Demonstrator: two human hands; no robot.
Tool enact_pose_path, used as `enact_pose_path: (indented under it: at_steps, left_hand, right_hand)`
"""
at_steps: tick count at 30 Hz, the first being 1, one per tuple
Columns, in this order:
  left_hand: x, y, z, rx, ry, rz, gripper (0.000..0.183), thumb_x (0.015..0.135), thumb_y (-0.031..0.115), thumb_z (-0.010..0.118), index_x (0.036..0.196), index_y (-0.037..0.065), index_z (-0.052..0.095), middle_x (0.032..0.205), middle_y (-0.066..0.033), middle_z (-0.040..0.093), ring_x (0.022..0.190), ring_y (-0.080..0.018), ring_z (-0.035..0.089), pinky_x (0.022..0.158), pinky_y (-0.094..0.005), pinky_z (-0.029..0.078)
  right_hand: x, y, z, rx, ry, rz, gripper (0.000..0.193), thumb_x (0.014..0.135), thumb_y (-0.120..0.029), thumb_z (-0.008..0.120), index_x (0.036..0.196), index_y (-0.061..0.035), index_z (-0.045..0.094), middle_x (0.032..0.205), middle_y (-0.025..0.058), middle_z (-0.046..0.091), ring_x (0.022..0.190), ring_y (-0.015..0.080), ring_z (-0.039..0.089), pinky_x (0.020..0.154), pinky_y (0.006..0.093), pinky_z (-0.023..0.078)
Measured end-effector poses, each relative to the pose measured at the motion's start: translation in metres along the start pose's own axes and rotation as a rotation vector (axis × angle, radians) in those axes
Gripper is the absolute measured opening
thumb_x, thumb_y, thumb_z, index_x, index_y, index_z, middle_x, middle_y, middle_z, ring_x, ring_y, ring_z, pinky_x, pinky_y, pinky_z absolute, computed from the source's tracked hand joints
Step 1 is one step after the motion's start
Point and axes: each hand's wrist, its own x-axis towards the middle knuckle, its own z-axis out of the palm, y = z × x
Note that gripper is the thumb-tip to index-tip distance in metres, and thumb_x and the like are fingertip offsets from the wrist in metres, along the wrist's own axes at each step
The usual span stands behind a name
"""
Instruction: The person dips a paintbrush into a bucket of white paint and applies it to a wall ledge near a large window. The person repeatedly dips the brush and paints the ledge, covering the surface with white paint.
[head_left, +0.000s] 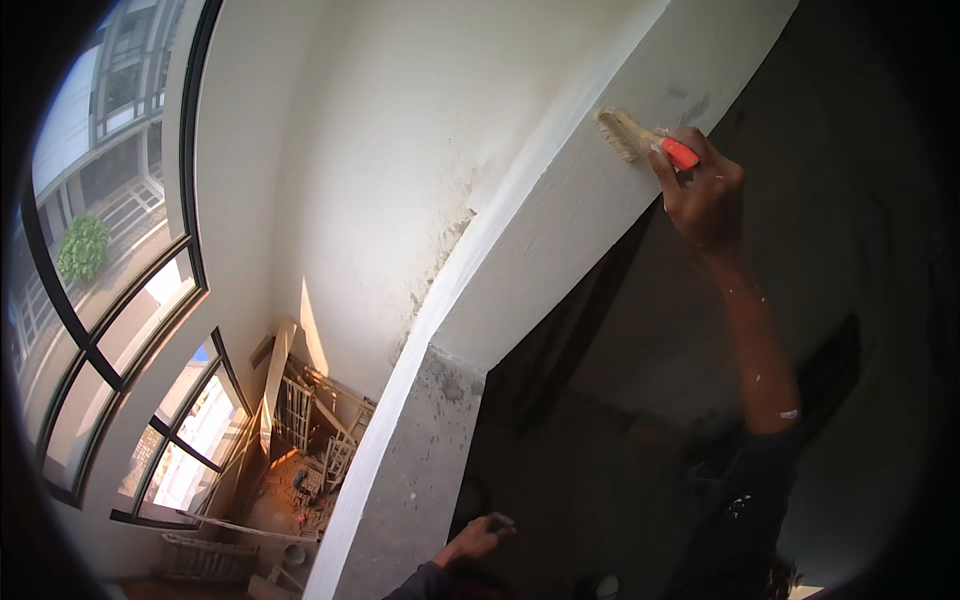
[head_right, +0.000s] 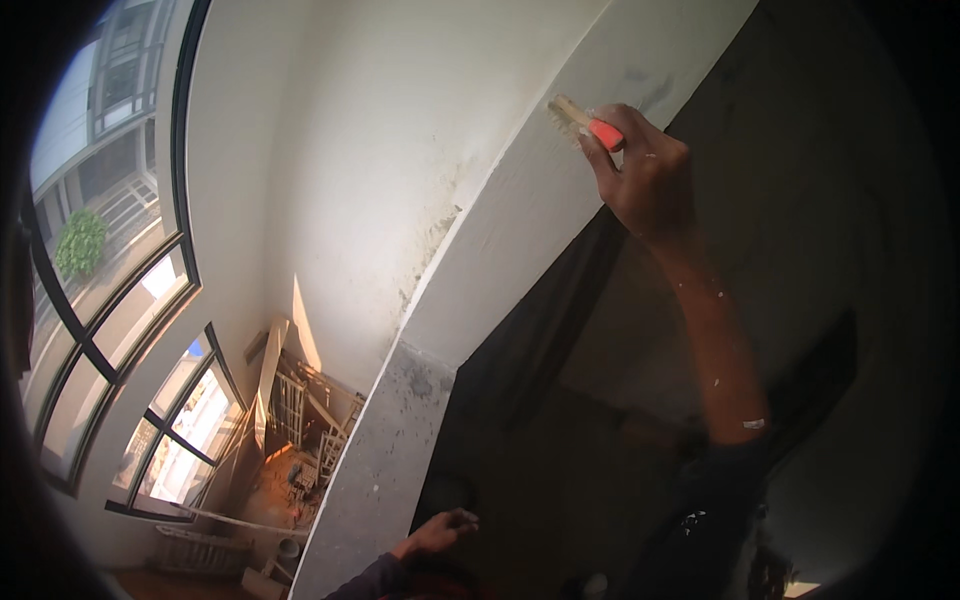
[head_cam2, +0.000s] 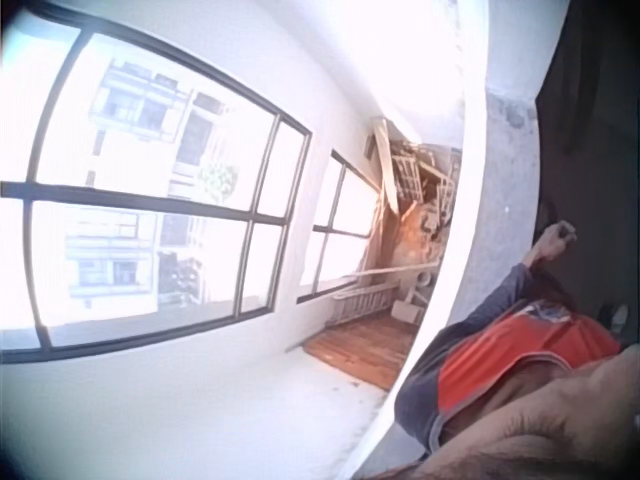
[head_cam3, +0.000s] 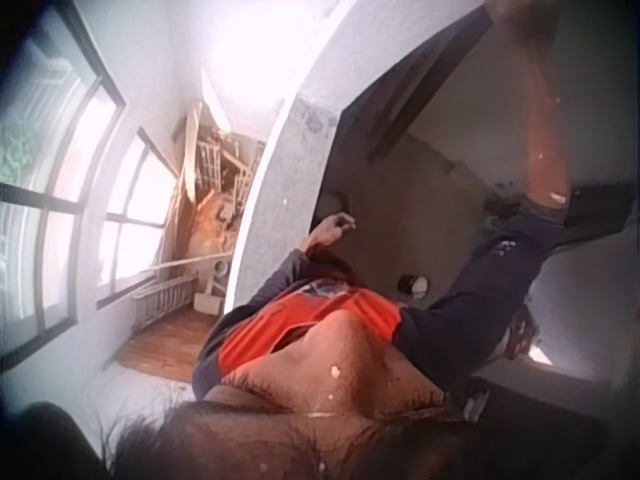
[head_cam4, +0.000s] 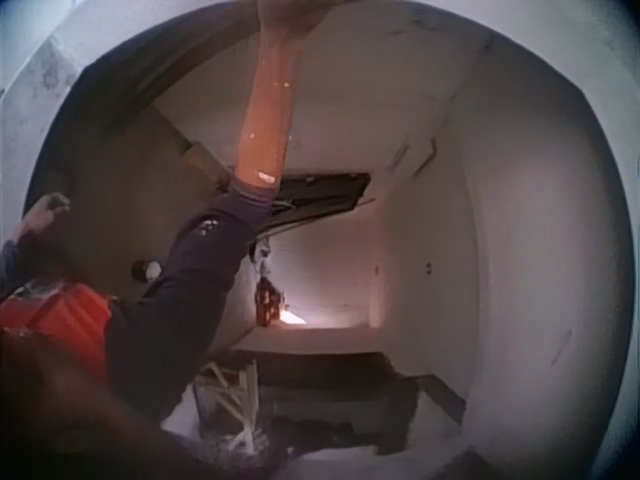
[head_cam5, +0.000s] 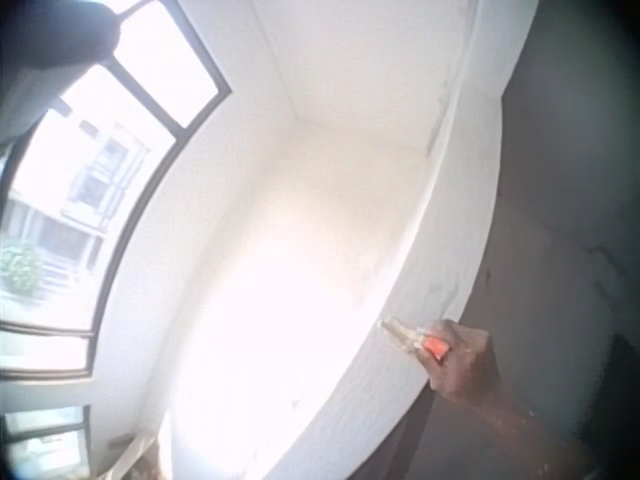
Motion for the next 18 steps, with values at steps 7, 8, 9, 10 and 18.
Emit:
enact_pose_path:
  at_steps: [7, 8, 9, 10, 18]
  left_hand:
    - [0.001, 0.001, -0.002, -0.028, -0.001, -0.009, 0.039, 0.092, 0.033, 0.062, 0.116, 0.002, 0.062, 0.117, -0.0148, 0.065, 0.116, -0.0274, 0.058, 0.099, -0.0351, 0.044]
    - [0.003, 0.001, -0.004, -0.029, 0.017, 0.004, 0.041, 0.091, 0.035, 0.063, 0.116, 0.002, 0.063, 0.118, -0.0154, 0.065, 0.117, -0.0288, 0.058, 0.099, -0.0357, 0.044]
    - [0.005, 0.000, -0.006, -0.025, -0.004, -0.002, 0.041, 0.091, 0.035, 0.063, 0.115, 0.003, 0.063, 0.118, -0.0154, 0.064, 0.117, -0.0289, 0.058, 0.099, -0.0358, 0.044]
    - [0.006, -0.001, -0.006, -0.015, -0.004, 0.006, 0.040, 0.091, 0.035, 0.063, 0.115, 0.003, 0.063, 0.118, -0.0154, 0.064, 0.117, -0.0290, 0.058, 0.099, -0.0358, 0.044]
    - [0.008, -0.009, -0.007, -0.075, 0.016, 0.013, 0.037, 0.092, 0.034, 0.062, 0.115, 0.004, 0.064, 0.118, -0.0136, 0.065, 0.117, -0.0279, 0.057, 0.100, -0.0357, 0.043]
  right_hand:
    - [0.023, 0.010, 0.016, -0.416, 0.026, -0.333, 0.019, 0.072, -0.006, 0.072, 0.084, -0.0111, 0.058, 0.083, 0.0034, 0.059, 0.074, 0.0185, 0.065, 0.054, 0.0307, 0.057]
    - [0.014, 0.004, 0.027, -0.428, -0.010, -0.358, 0.017, 0.074, -0.008, 0.070, 0.083, -0.0113, 0.057, 0.079, 0.0030, 0.056, 0.071, 0.0176, 0.063, 0.052, 0.0297, 0.056]
    - [0.001, -0.005, 0.039, -0.440, -0.035, -0.379, 0.014, 0.075, -0.010, 0.069, 0.081, -0.0115, 0.056, 0.076, 0.0027, 0.052, 0.068, 0.0167, 0.062, 0.050, 0.0287, 0.055]
    - [-0.015, -0.017, 0.048, -0.317, -0.073, -0.372, 0.013, 0.076, -0.011, 0.068, 0.080, -0.0108, 0.055, 0.074, 0.0029, 0.050, 0.066, 0.0159, 0.059, 0.048, 0.0276, 0.053]
    - [-0.128, -0.130, 0.094, 0.268, -0.261, -0.354, 0.007, 0.079, -0.010, 0.060, 0.079, -0.0094, 0.054, 0.067, 0.0037, 0.051, 0.062, 0.0172, 0.060, 0.046, 0.0278, 0.050]
